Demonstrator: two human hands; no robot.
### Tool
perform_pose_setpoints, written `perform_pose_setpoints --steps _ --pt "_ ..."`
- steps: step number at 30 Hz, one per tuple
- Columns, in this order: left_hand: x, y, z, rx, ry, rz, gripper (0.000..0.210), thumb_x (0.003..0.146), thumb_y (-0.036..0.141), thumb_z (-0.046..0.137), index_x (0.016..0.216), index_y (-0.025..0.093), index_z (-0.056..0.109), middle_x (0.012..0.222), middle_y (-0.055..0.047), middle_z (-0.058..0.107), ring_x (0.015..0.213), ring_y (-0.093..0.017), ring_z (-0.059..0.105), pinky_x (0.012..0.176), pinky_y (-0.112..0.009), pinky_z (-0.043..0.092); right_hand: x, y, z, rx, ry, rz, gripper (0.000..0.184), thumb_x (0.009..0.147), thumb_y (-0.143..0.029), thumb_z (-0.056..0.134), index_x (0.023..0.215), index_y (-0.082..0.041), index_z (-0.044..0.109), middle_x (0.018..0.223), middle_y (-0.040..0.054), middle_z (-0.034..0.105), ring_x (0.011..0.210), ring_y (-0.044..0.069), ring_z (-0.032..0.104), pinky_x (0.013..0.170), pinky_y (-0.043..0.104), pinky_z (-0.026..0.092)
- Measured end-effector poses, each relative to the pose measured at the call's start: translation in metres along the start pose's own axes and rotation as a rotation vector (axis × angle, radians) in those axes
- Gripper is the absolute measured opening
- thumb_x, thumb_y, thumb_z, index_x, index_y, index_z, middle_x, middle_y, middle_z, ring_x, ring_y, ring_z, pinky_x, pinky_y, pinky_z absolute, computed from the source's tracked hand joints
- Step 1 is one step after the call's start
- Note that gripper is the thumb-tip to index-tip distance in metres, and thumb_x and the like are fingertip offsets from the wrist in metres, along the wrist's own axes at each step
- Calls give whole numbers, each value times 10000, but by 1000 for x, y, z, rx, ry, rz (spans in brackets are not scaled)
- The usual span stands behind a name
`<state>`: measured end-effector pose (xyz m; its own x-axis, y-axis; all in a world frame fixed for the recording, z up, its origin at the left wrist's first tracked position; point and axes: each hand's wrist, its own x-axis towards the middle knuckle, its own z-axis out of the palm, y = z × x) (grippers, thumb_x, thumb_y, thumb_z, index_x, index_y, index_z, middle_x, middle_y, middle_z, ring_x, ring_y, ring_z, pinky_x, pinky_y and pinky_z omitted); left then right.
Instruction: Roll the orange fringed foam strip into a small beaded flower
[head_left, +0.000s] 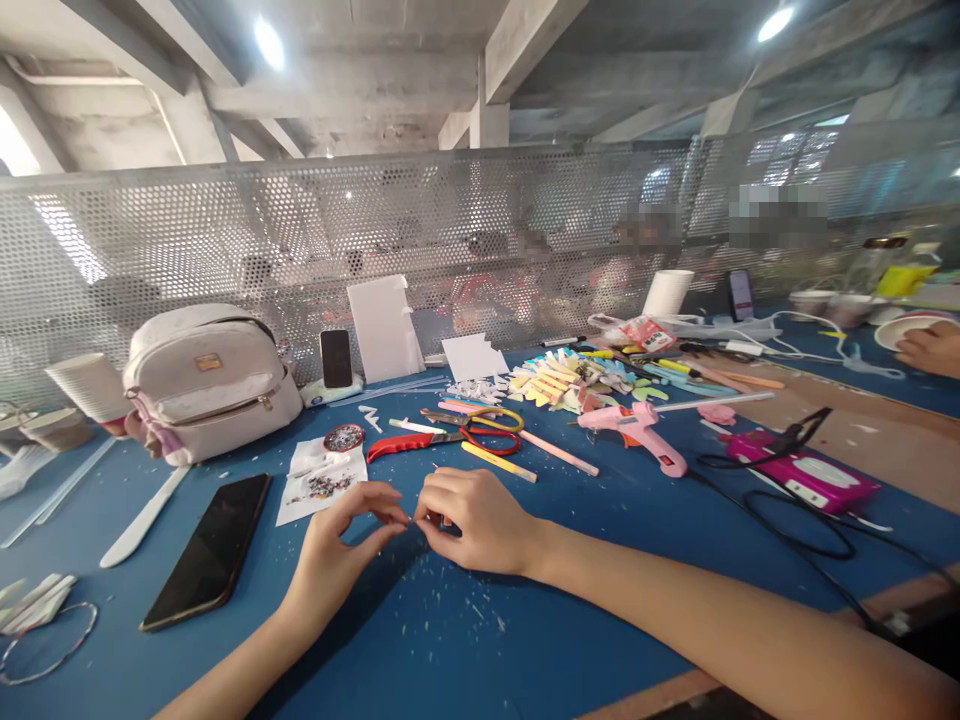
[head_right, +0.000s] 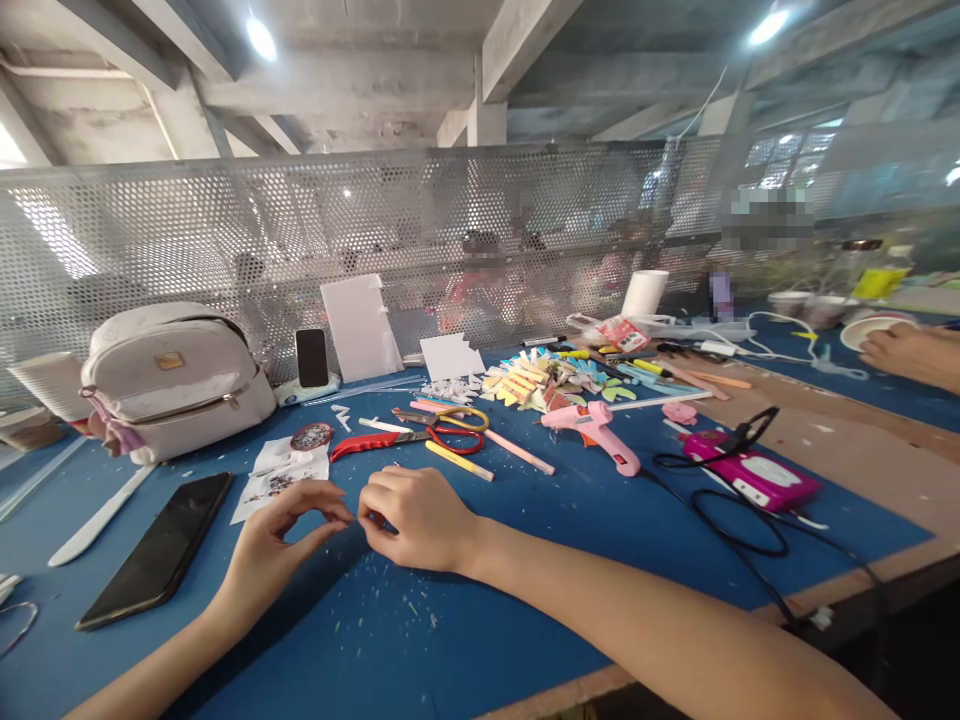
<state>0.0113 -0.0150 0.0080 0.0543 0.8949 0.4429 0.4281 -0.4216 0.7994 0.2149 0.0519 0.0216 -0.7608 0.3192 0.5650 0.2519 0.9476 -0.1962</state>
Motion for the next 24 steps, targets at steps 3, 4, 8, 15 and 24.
perform_pose_setpoints --steps 3,4,8,15,24 --pt "0 -1 0 1 -6 5 171 824 176 678 981 225 631 823 -5 768 753 -191 708 778 -320 543 0 0 0 7 1 2 61 865 -155 556 815 -176 583 736 3 593 686 134 525 599 239 360" --pt "0 -1 0 0 -8 4 177 825 175 679 988 227 629 825 -3 767 756 -190 708 781 -318 542 0 -1 0 7 3 4 60 864 -154 556 814 -176 581 736 2 592 689 134 527 598 238 359" --pt "0 0 0 1 -10 -2 185 824 175 686 989 232 626 820 5 766 761 -190 714 781 -314 544 -1 -1 0 -4 -3 13 57 859 -156 559 814 -180 585 733 4 593 696 139 533 599 243 361" --pt "-1 0 1 9 -14 2 173 832 182 674 990 232 622 824 -6 768 765 -203 717 786 -330 545 0 -1 0 -21 -16 1 61 863 -165 563 811 -181 589 725 3 597 680 135 537 588 238 362" --pt "-3 -1 0 128 -58 55 161 875 182 625 1023 242 606 827 -1 759 785 -195 721 778 -298 541 -1 -1 1 -35 -9 -4 47 857 -169 577 815 -179 595 724 -1 602 695 141 544 588 250 344"
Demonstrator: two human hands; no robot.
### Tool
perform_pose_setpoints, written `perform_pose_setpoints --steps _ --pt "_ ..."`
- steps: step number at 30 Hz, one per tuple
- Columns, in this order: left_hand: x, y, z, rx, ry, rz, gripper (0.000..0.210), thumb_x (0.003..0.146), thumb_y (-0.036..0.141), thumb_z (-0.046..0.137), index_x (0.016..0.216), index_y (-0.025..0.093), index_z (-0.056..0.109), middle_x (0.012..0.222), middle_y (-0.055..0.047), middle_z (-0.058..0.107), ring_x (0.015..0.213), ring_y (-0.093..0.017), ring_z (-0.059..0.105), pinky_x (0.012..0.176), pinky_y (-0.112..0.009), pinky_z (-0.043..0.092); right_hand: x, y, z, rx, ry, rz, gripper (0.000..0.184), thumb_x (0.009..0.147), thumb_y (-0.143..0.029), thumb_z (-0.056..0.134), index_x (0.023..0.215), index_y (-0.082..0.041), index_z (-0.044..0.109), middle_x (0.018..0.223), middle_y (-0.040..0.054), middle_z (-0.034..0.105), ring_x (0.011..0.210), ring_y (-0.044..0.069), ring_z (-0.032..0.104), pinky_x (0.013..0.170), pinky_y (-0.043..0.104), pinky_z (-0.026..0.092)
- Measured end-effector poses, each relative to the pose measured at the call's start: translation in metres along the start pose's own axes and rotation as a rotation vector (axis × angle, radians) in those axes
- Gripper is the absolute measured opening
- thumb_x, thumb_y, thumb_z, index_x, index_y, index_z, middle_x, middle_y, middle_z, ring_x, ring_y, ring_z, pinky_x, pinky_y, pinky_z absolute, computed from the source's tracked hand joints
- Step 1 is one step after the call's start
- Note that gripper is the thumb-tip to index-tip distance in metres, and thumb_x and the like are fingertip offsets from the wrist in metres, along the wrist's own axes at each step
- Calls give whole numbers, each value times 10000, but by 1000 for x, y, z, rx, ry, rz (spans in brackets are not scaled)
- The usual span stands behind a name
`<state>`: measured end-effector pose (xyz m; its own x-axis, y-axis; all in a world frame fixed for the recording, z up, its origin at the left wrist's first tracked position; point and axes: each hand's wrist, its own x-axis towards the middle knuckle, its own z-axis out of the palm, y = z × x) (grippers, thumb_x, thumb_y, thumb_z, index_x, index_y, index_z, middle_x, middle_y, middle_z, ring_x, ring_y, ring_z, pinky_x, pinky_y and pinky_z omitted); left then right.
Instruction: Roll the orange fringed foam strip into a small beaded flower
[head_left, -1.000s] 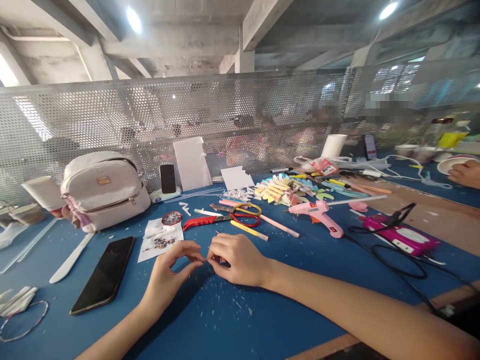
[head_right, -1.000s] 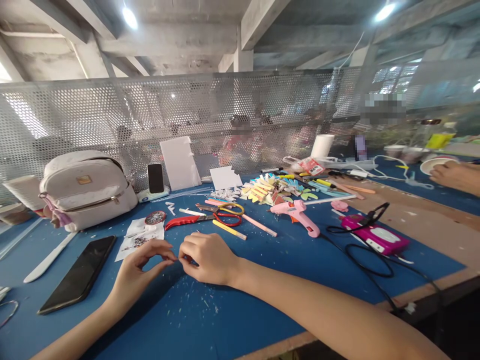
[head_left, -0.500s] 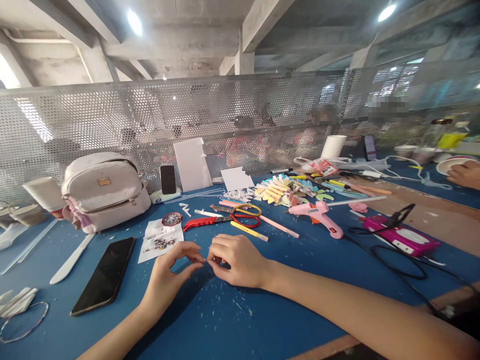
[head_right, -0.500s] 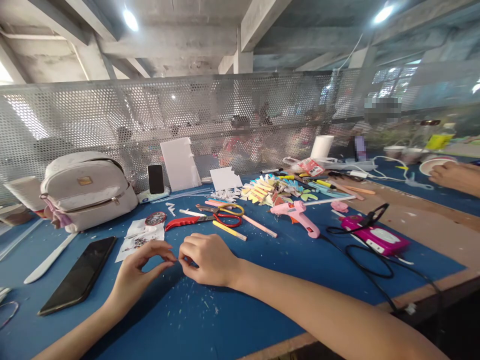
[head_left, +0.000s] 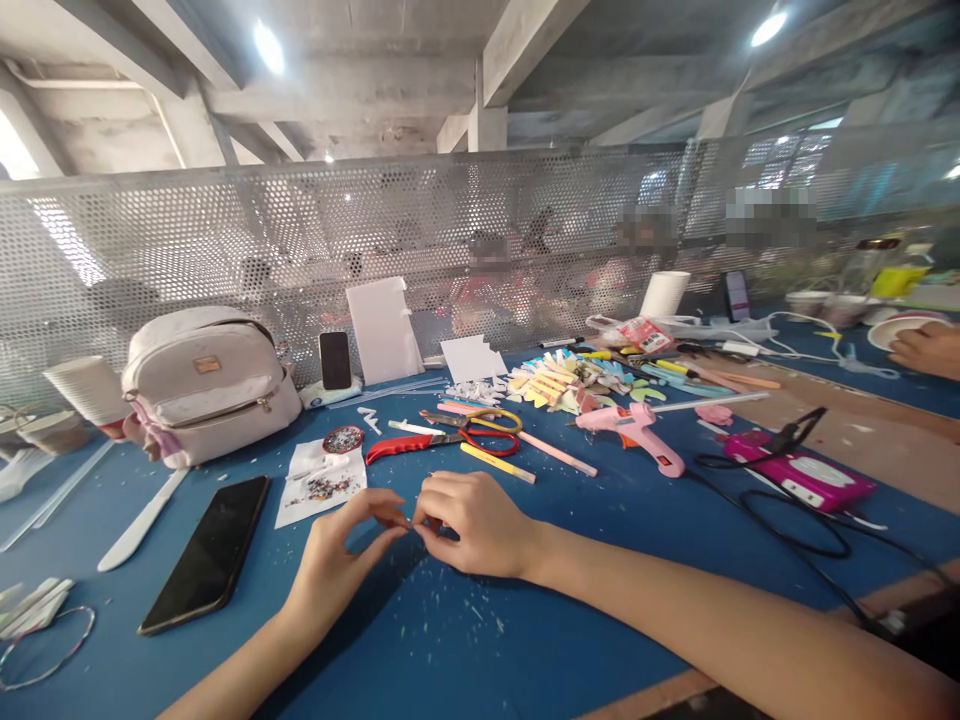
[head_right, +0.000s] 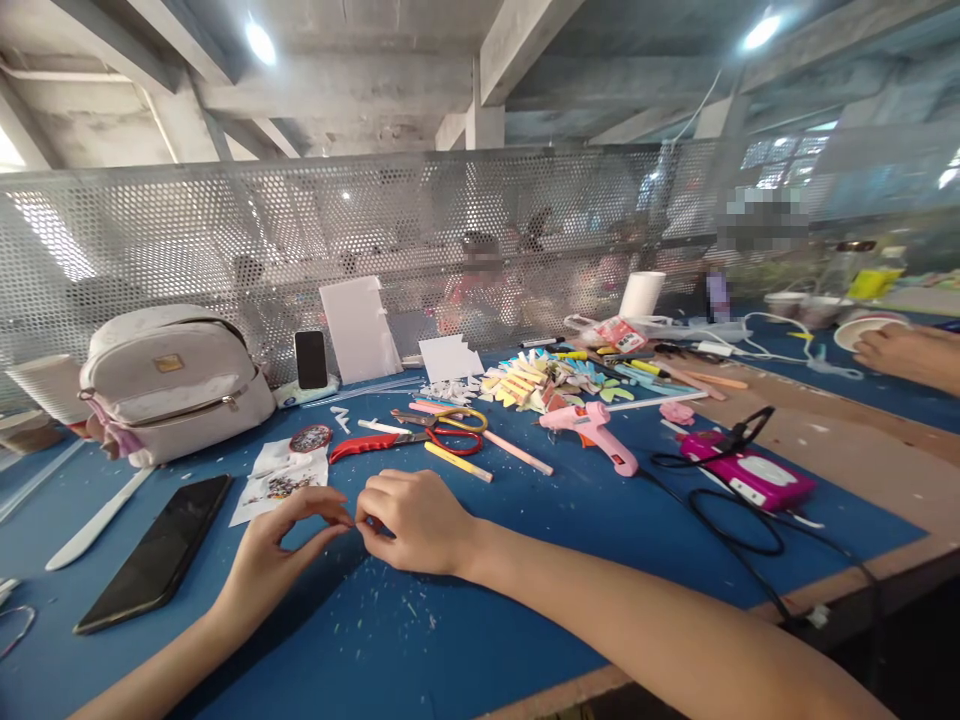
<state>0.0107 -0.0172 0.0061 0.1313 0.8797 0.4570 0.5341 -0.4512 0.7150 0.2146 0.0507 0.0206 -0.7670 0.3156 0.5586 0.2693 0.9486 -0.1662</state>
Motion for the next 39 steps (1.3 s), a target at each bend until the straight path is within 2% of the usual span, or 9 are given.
perform_pose_setpoints --steps 6,11,21,26,31,39 --pt "-1 0 4 161 -32 149 203 908 123 549 1069 243 578 865 -6 691 780 -162 661 753 -253 519 0 0 2 -16 -23 -2 48 850 -171 597 803 -179 590 736 -6 613 701 145 558 607 251 360" --pt "0 2 6 212 -73 205 221 924 87 485 1069 237 556 880 -10 657 781 -153 620 743 -233 492 -1 0 4 -15 -39 10 66 858 -179 617 793 -173 606 744 -7 620 701 143 568 611 240 373" --pt "-2 3 8 153 -75 88 199 964 158 439 1126 248 513 813 19 576 734 -150 575 712 -226 462 -1 1 5 78 -18 37 36 881 -182 633 848 -179 647 786 -4 637 730 142 585 637 227 378" --pt "-1 3 12 90 -36 64 233 967 177 444 1187 255 451 761 39 536 724 -157 559 721 -242 458 -1 0 8 222 -19 155 73 870 -251 690 901 -189 666 762 -17 613 660 123 558 617 206 374" --pt "-3 6 14 82 -23 68 233 974 178 430 1193 258 442 752 42 512 723 -159 545 730 -247 451 1 -1 9 380 -14 241 42 836 -192 706 864 -199 676 736 -31 586 606 101 526 588 189 366" --pt "-3 0 11 91 17 87 182 961 165 431 1114 240 498 814 10 530 768 -170 559 746 -251 450 1 1 5 440 52 258 100 822 -117 606 811 -198 550 739 -45 558 606 89 515 577 182 370"
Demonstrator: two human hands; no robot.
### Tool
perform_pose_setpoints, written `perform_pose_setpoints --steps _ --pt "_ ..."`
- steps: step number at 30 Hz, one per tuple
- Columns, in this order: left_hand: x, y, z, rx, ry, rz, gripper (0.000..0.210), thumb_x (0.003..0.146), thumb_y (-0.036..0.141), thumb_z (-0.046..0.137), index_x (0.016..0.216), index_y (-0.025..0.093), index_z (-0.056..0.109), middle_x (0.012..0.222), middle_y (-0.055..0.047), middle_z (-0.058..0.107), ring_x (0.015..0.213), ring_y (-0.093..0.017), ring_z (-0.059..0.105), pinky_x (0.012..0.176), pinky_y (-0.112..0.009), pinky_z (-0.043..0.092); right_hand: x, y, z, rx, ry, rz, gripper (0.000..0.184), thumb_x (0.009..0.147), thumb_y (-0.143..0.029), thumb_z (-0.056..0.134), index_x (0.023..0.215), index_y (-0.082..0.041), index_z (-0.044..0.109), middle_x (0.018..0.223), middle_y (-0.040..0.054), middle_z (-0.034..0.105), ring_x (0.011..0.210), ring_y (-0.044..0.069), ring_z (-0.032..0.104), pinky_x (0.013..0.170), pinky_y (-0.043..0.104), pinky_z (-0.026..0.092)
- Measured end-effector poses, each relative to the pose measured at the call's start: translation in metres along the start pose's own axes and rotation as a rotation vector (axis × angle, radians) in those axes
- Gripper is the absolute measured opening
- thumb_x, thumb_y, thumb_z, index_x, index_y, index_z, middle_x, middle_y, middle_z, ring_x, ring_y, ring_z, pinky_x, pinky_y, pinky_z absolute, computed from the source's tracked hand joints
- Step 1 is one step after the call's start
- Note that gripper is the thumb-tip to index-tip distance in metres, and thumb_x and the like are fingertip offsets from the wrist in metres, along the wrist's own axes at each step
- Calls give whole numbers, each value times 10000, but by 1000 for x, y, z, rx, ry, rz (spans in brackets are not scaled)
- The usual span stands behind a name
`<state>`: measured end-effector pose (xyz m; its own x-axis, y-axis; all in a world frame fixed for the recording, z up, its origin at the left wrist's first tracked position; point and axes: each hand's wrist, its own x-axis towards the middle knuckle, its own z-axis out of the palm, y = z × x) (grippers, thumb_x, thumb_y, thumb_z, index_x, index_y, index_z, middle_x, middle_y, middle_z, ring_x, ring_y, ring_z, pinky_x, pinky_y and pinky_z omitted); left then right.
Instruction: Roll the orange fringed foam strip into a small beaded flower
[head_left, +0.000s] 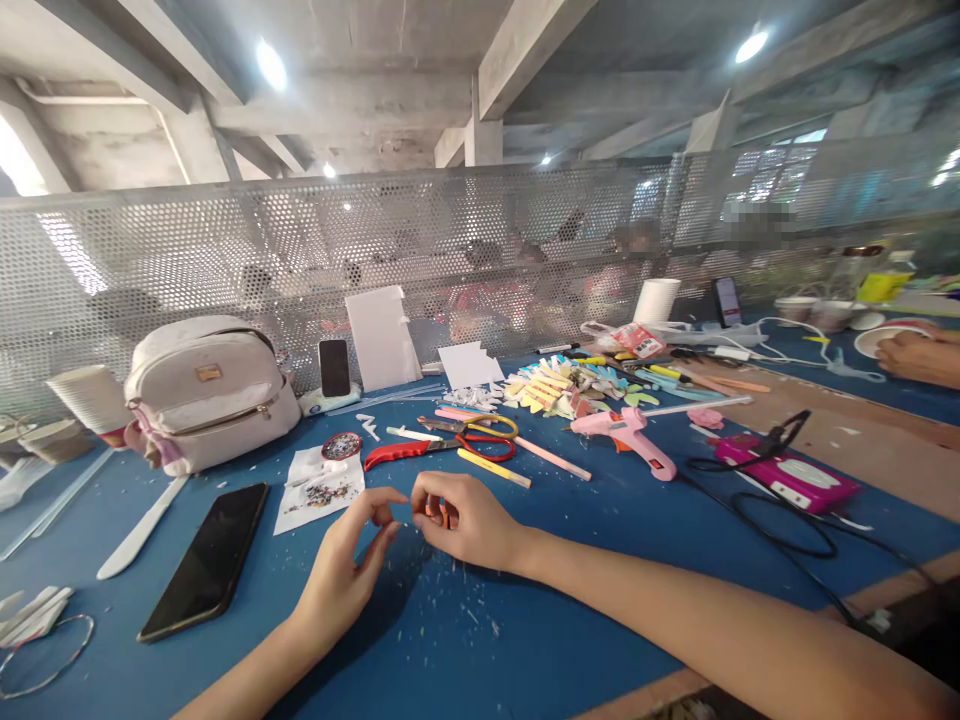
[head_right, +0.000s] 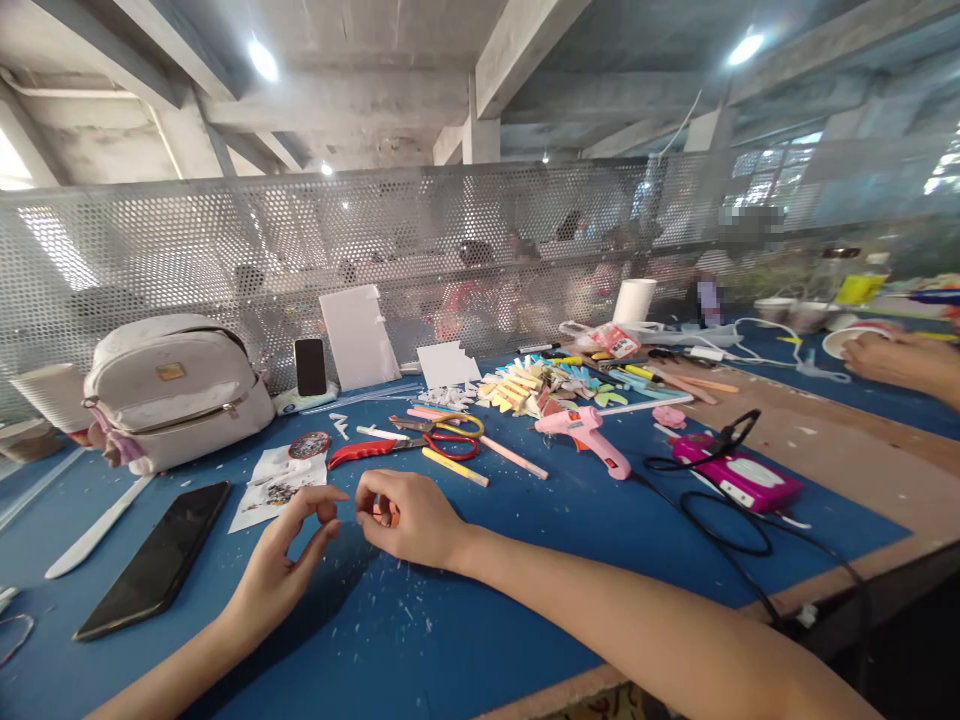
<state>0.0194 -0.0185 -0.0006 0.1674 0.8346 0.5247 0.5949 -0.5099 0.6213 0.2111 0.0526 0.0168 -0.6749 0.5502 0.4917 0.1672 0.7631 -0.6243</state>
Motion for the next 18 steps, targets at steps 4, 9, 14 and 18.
perform_pose_setpoints --steps 4,9,14,18 --pt "2 -1 -1 -10 -53 -38 163 957 185 446 1093 234 522 824 3 553 786 -173 574 764 -256 451 0 0 -3 -11 13 -6 120 819 -99 570 809 -205 515 720 -55 538 580 80 498 571 178 366" --pt "7 2 -2 -42 -111 -121 163 947 238 480 1097 228 541 783 15 570 750 -175 591 718 -251 455 1 0 -5 -37 15 -13 106 832 -115 571 819 -210 525 720 -52 542 579 87 479 561 183 358" --pt "10 1 -2 -69 -100 -159 119 913 239 530 970 211 631 763 7 614 725 -179 603 711 -263 455 1 0 -6 -60 19 -20 111 846 -108 566 811 -206 529 734 -49 559 592 87 478 576 183 358" --pt "11 -1 -3 -92 -92 -167 157 910 253 548 826 203 670 781 -16 675 736 -186 617 725 -272 469 1 0 -6 -70 -3 -36 99 863 -127 584 807 -202 551 744 -43 570 607 92 488 593 187 363"
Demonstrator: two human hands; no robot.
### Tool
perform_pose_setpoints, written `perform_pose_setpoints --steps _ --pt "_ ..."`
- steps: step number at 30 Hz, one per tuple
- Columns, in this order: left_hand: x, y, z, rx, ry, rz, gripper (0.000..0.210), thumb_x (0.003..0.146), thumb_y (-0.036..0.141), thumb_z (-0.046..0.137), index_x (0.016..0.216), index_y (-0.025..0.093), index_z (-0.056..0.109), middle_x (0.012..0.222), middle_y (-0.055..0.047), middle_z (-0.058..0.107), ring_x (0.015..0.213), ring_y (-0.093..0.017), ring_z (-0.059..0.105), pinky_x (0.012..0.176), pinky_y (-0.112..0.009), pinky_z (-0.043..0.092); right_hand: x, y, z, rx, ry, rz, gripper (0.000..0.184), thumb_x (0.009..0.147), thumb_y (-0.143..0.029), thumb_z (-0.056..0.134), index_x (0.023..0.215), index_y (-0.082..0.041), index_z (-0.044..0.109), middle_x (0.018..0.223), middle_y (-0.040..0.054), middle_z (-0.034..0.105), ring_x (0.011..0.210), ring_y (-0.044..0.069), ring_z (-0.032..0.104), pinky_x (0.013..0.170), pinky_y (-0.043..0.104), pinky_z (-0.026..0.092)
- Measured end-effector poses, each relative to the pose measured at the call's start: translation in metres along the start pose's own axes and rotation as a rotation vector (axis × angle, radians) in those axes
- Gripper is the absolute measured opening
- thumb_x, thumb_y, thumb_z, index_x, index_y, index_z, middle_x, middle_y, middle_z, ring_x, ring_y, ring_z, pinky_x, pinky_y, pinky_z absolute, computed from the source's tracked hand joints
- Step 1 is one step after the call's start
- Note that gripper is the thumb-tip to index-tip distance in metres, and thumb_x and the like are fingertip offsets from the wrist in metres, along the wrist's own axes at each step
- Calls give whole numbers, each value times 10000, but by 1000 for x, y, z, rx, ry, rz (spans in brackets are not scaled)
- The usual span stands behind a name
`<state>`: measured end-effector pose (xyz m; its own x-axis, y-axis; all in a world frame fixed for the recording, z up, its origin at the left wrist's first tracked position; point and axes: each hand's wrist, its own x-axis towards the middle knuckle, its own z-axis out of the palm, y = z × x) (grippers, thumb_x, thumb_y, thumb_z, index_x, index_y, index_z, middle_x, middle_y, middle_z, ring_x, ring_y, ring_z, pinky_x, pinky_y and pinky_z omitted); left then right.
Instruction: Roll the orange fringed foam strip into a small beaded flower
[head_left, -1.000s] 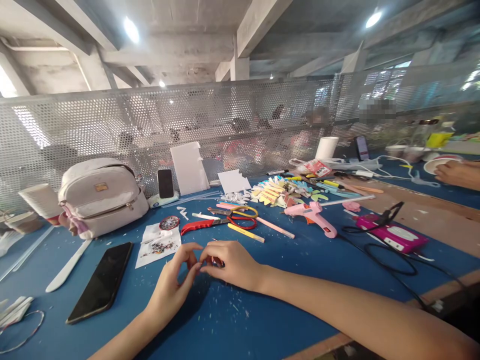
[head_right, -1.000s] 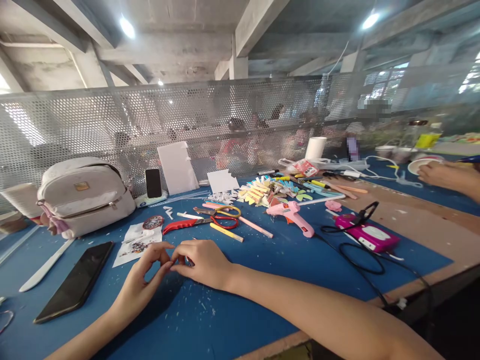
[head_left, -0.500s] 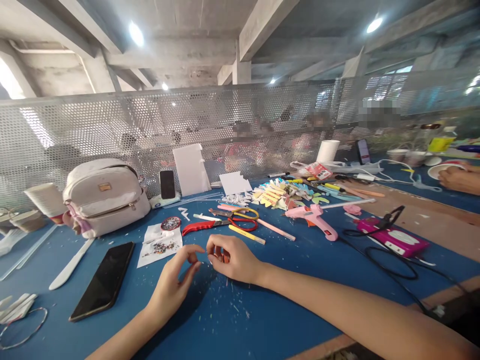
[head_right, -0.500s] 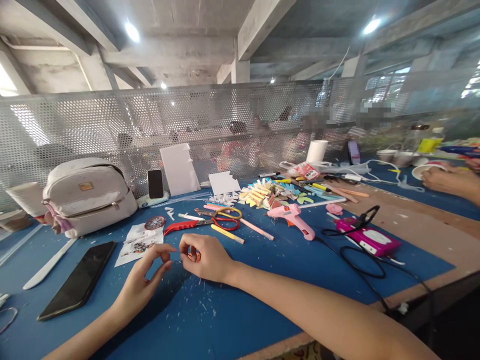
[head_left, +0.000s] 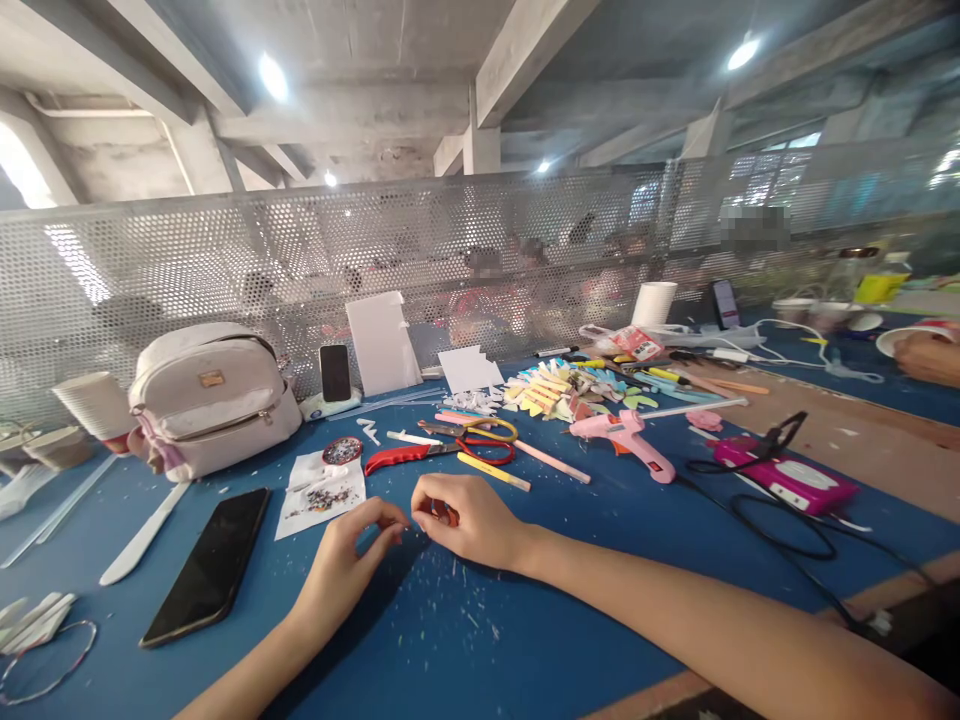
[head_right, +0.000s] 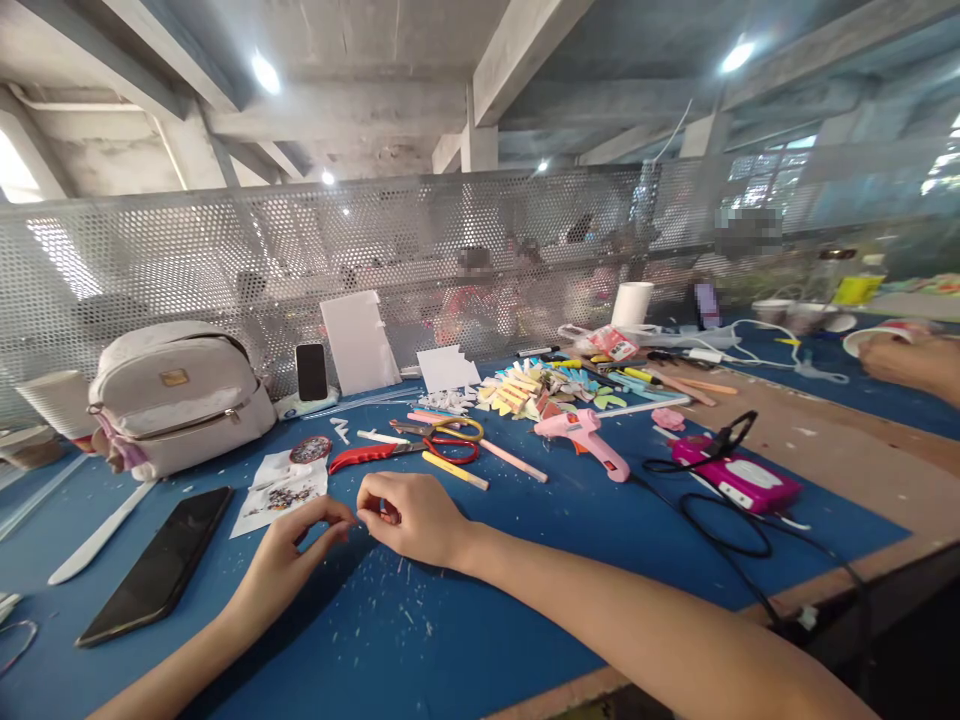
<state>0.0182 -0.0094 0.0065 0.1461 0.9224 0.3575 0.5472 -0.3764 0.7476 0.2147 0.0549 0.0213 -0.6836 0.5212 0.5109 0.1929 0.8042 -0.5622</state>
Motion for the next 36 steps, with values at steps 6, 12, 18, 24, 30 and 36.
perform_pose_setpoints --steps 6,12,18,24,30,36 --pt "0 -2 -2 -46 62 -26 95 849 257 635 889 200 700 815 -30 727 790 -210 671 756 -288 510 1 2 1 -8 -22 -5 91 889 -140 594 820 -195 567 732 -37 568 596 96 485 576 194 355" --pt "0 -2 -3 -52 94 -48 117 844 249 643 776 201 725 743 -33 756 724 -217 689 718 -293 516 1 2 1 -4 -55 -26 100 890 -137 588 805 -187 578 724 -29 562 601 100 489 565 198 351" --pt "0 2 -3 -54 34 -17 113 844 231 656 784 214 750 749 -19 754 695 -200 676 701 -278 493 1 3 3 -21 -64 -15 80 884 -141 582 818 -186 590 736 -19 584 598 107 502 565 199 364" --pt "2 5 -4 -142 46 43 145 890 249 603 781 200 685 819 -38 669 804 -204 620 765 -295 468 2 3 0 -37 -65 -3 51 915 -190 586 868 -189 605 750 -18 619 624 117 545 594 199 385" --pt "1 7 -5 -314 26 37 204 906 310 583 760 182 642 987 -102 670 973 -249 630 871 -352 487 5 11 -1 -50 -114 -37 106 916 -272 637 853 -187 647 810 8 666 709 148 602 664 222 413" --pt "1 8 -6 -802 64 -208 229 829 362 712 715 176 646 936 -95 747 829 -203 649 822 -319 491 7 24 -3 -49 -96 -15 122 924 -289 627 867 -193 677 829 11 685 771 164 625 724 243 435"
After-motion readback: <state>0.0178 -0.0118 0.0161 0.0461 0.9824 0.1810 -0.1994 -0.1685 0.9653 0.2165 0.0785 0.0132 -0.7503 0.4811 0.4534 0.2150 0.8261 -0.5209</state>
